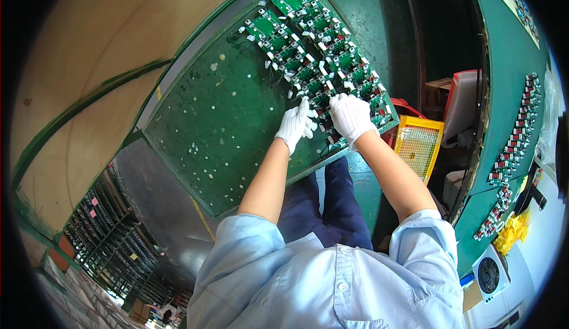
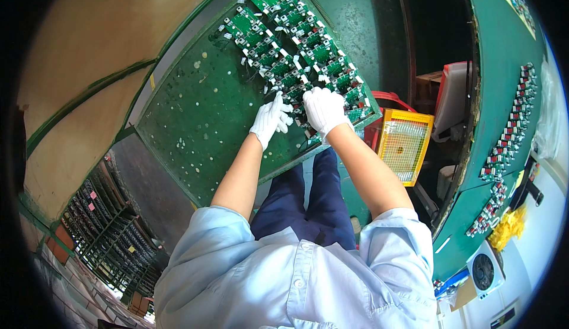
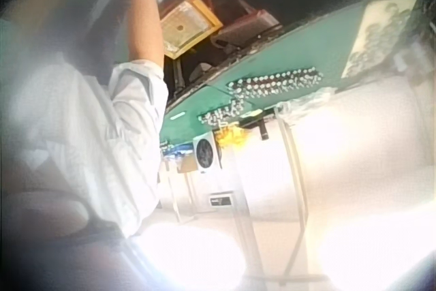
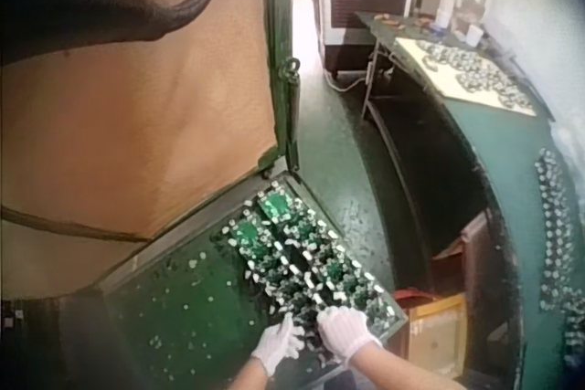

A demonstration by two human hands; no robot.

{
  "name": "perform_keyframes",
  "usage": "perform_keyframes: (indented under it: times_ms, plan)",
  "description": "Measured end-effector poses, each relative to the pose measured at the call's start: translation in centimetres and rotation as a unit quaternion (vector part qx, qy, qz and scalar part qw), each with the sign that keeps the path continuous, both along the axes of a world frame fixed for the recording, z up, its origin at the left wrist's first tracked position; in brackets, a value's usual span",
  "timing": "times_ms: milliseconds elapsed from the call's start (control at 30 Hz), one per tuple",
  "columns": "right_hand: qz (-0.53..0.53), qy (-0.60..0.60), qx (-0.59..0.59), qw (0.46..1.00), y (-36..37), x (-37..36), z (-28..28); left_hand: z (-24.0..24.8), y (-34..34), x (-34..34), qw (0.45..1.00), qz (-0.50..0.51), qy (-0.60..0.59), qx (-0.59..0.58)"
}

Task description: Assembling electronic circuits and stacked circuit board components on a factory assembly line.

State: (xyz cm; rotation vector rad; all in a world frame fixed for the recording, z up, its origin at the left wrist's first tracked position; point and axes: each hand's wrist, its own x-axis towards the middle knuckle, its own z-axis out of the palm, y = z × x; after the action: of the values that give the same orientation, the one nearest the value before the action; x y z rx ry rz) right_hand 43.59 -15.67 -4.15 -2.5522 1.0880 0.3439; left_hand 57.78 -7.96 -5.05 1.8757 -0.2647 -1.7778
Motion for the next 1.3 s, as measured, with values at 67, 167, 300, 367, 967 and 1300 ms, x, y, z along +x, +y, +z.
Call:
perform_keyframes:
  times_ms: [67, 167, 300, 367, 967, 1300]
  plan:
    - [-0.001, -0.014, -0.004, 1.000, 0.1, -0.1, 0.1, -0.8, 0.6, 0.0, 0.997, 0.007, -0.053, -0.053]
    - [-0.012, -0.055, 0.003, 0.998, -0.4, 1.1, 2.3, -4.9, 1.6, 2.7, 0.985, 0.029, -0.154, -0.072]
    - [0.008, -0.182, -0.052, 0.982, -1.9, 2.2, 3.3, -6.7, 1.4, 1.0, 0.993, 0.039, -0.078, -0.075]
    - [0.034, -0.171, -0.039, 0.984, -1.6, 1.5, 0.5, -5.8, 0.7, -1.0, 0.982, 0.025, -0.106, -0.157]
    - [0.038, -0.082, -0.041, 0.995, -3.1, 4.4, 0.0, -3.0, -0.7, 1.2, 0.885, 0.075, -0.428, -0.167]
    - [0.022, -0.247, -0.100, 0.964, -4.2, 5.6, 0.8, -3.5, -2.1, 2.5, 0.931, 0.028, -0.310, -0.188]
